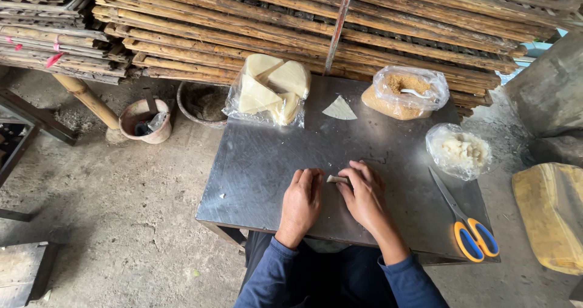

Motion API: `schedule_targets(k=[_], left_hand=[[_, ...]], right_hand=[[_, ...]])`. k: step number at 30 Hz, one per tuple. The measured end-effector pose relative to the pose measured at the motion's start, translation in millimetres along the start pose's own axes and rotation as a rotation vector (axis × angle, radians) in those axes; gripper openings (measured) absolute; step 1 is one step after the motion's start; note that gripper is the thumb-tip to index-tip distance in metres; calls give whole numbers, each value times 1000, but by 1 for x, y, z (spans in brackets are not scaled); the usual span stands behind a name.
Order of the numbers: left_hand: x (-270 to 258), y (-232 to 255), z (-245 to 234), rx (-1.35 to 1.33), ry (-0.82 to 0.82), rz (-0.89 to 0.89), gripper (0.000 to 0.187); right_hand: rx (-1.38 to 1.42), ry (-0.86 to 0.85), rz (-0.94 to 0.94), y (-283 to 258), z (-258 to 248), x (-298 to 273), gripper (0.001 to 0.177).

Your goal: The person folds triangular wrappers around a filling, seals them, and stacks the finished units on a metal table. The person uses a spoon to add filling and handles the wrappers by hand.

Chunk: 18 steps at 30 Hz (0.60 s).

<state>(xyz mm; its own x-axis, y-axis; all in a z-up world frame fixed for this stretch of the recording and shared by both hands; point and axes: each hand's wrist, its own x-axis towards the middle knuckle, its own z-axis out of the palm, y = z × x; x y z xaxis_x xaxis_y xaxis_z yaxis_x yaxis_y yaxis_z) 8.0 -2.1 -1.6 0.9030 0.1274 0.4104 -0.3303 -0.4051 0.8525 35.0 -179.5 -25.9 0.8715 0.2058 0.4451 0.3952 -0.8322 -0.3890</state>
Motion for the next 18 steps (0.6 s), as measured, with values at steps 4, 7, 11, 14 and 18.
schedule_targets(k=[4,7,11,14,18], left_hand=[[0,2,0,14,4,0,12],[1,1,1,25,-9,8,12],[1,0,0,33,-43,-14,13],[-3,1,3,35,-21,17,10],[-1,-1,5,123,-31,84,10]], right_hand=[[-41,44,-58,-15,-9,3,17],[63,-9,-34,-20,-25,-27,15],[583,-408,-45,-13,-53,-124,16],[672,-701,-103,9,-7,-156,18],[446,-685,261,53,58,-177,23]])
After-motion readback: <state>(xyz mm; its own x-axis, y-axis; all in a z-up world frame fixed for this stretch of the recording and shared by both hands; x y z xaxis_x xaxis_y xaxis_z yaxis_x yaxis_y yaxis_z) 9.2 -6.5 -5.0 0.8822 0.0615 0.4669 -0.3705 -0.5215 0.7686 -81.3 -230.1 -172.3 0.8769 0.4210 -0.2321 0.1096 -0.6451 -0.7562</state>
